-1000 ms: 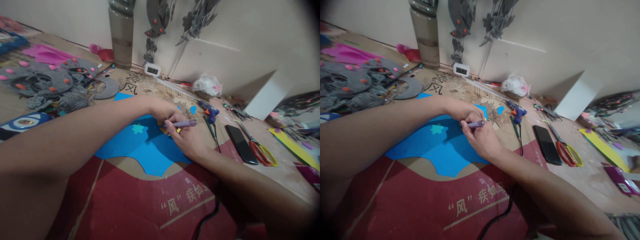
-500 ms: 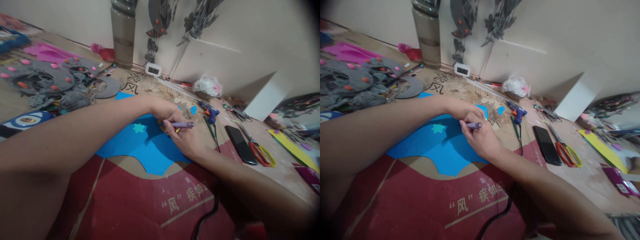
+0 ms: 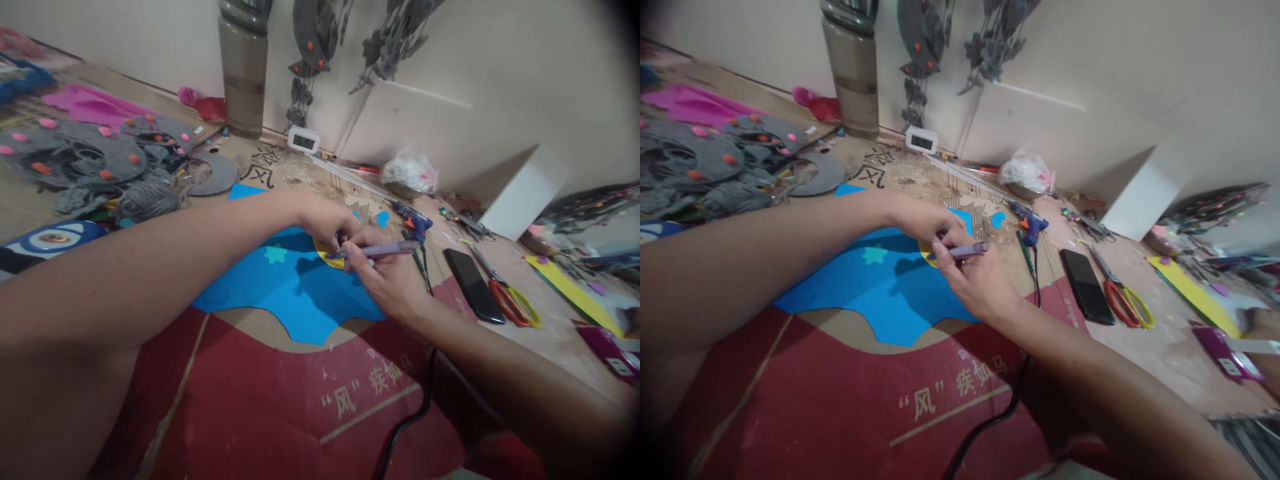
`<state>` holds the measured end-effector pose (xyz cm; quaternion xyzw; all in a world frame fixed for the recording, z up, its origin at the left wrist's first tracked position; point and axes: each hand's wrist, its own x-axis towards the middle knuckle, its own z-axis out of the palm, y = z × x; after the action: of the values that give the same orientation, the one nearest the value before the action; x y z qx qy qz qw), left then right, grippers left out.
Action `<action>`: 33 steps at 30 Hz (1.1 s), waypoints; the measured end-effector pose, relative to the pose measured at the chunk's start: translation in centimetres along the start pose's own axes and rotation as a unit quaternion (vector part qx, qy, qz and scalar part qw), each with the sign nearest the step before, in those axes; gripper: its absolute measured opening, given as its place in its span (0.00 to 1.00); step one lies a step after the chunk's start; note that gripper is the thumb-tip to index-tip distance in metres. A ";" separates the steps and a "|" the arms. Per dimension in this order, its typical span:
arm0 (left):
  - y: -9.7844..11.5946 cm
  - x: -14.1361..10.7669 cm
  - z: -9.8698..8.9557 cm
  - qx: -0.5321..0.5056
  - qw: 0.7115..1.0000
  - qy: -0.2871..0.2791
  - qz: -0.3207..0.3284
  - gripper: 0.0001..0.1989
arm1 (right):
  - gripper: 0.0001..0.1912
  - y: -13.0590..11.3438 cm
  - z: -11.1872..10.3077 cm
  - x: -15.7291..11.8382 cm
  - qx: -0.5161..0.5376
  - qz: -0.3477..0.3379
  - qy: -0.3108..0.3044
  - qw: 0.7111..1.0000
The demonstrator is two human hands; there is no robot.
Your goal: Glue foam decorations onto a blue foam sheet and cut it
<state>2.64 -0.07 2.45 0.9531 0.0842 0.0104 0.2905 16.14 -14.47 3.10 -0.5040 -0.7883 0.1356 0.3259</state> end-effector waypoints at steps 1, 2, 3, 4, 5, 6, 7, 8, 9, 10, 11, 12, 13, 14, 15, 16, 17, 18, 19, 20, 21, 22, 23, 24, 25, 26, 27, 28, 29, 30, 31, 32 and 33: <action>0.3 -0.2 -0.2 0.009 1.000 -0.018 -0.011 0.09 | 0.16 0.0 -0.3 -0.3 0.029 0.001 0.034 0.999; 0.5 -0.4 -0.3 0.013 0.999 -0.032 -0.019 0.10 | 0.15 0.1 -0.6 -0.5 0.062 0.001 0.082 0.995; 0.7 -0.5 -0.4 0.011 0.999 -0.043 -0.022 0.14 | 0.13 0.5 -0.7 -0.8 0.098 0.000 0.140 0.985; 0.8 -0.5 -0.5 0.009 0.999 -0.039 -0.025 0.18 | 0.11 1.0 -0.7 -1.0 0.134 0.008 0.200 0.971; 0.8 -0.6 -0.6 0.011 0.999 -0.037 -0.027 0.23 | 0.10 1.8 -0.6 -1.1 0.169 -0.012 0.254 0.952; 0.8 -0.5 -0.6 0.021 0.999 -0.032 -0.027 0.29 | 0.10 2.7 -0.4 -1.2 0.188 -0.022 0.297 0.936; 0.8 -0.5 -0.5 0.040 0.998 -0.026 -0.028 0.34 | 0.10 3.7 -0.2 -1.1 0.200 -0.024 0.319 0.926; 0.8 -0.4 -0.5 0.066 0.997 -0.021 -0.028 0.38 | 0.09 4.7 0.1 -1.0 0.208 -0.023 0.341 0.917; 0.8 -0.4 -0.5 0.096 0.995 -0.016 -0.032 0.40 | 0.09 5.7 0.4 -0.8 0.211 -0.011 0.355 0.911; 0.9 -0.3 -0.5 0.120 0.992 -0.017 -0.041 0.41 | 0.09 6.6 0.6 -0.6 0.215 0.007 0.361 0.907; 1.0 -0.3 -0.5 0.134 0.989 -0.024 -0.059 0.40 | 0.10 7.3 0.7 -0.4 0.225 0.027 0.358 0.906; 1.2 -0.3 -0.6 0.141 0.985 -0.037 -0.092 0.39 | 0.11 7.8 0.8 -0.2 0.233 0.044 0.362 0.902; 1.5 -0.3 -0.7 0.144 0.981 -0.045 -0.122 0.37 | 0.12 8.2 0.8 -0.1 0.239 0.058 0.363 0.899; 1.8 -0.4 -0.9 0.148 0.975 -0.050 -0.158 0.37 | 0.13 8.4 0.8 0.0 0.247 0.070 0.360 0.897; 2.0 -0.4 -1.1 0.154 0.968 -0.052 -0.192 0.38 | 0.13 8.4 0.8 0.1 0.254 0.078 0.358 0.895; 2.3 -0.6 -1.3 0.161 0.961 -0.050 -0.219 0.38 | 0.13 8.5 0.8 0.1 0.261 0.085 0.355 0.894; 2.4 -0.7 -1.5 0.170 0.954 -0.048 -0.241 0.39 | 0.13 8.5 0.8 0.1 0.267 0.091 0.353 0.892; 2.5 -0.9 -1.7 0.178 0.949 -0.047 -0.256 0.38 | 0.14 8.5 0.7 0.1 0.274 0.096 0.353 0.890; 2.5 -1.1 -2.0 0.184 0.945 -0.046 -0.265 0.37 | 0.14 8.5 0.7 0.1 0.282 0.100 0.354 0.886; 2.3 -1.2 -2.2 0.188 0.942 -0.046 -0.273 0.36 | 0.14 8.6 0.7 0.1 0.290 0.105 0.358 0.881; 2.1 -1.4 -2.4 0.189 0.940 -0.045 -0.279 0.36 | 0.14 8.8 0.7 0.2 0.300 0.107 0.363 0.876; 1.8 -1.6 -2.6 0.187 0.939 -0.040 -0.286 0.35 | 0.14 9.0 0.7 0.2 0.309 0.110 0.369 0.870; 1.4 -1.8 -2.9 0.181 0.938 -0.034 -0.292 0.35 | 0.13 9.2 0.7 0.2 0.317 0.112 0.375 0.864; 0.9 -2.0 -3.1 0.171 0.939 -0.027 -0.298 0.35 | 0.13 9.3 0.7 0.3 0.324 0.116 0.381 0.858; 0.5 -2.3 -3.3 0.153 0.942 -0.018 -0.297 0.34 | 0.14 9.5 0.7 0.3 0.331 0.123 0.384 0.853; 0.0 -2.5 -3.5 0.126 0.947 -0.002 -0.294 0.34 | 0.14 9.7 0.7 0.4 0.339 0.134 0.388 0.846; -0.5 -2.7 -3.7 0.089 0.953 0.018 -0.289 0.34 | 0.14 9.8 0.6 0.5 0.349 0.148 0.395 0.837; -1.1 -3.0 -3.9 0.050 0.956 0.044 -0.285 0.33 | 0.15 9.9 0.6 0.6 0.360 0.162 0.401 0.827; -1.6 -3.3 -4.1 0.016 0.956 0.069 -0.286 0.32 | 0.15 9.9 0.5 0.7 0.368 0.173 0.408 0.818; -2.0 -3.5 -4.3 -0.009 0.953 0.085 -0.290 0.29 | 0.16 10.0 0.5 0.7 0.376 0.181 0.414 0.809; -2.5 -3.8 -4.4 -0.022 0.952 0.097 -0.289 0.25 | 0.16 10.0 0.5 0.8 0.383 0.187 0.419 0.802; -2.9 -4.0 -4.5 -0.027 0.952 0.106 -0.285 0.20 | 0.17 10.0 0.4 0.9 0.389 0.191 0.421 0.797; -3.2 -4.1 -4.6 -0.033 0.953 0.119 -0.278 0.16 | 0.17 10.1 0.4 0.9 0.394 0.194 0.418 0.795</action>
<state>-2.26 4.43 4.60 0.8738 0.3793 0.0454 0.3009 22.73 -9.02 -2.34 -0.4822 -0.3388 0.2709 0.7611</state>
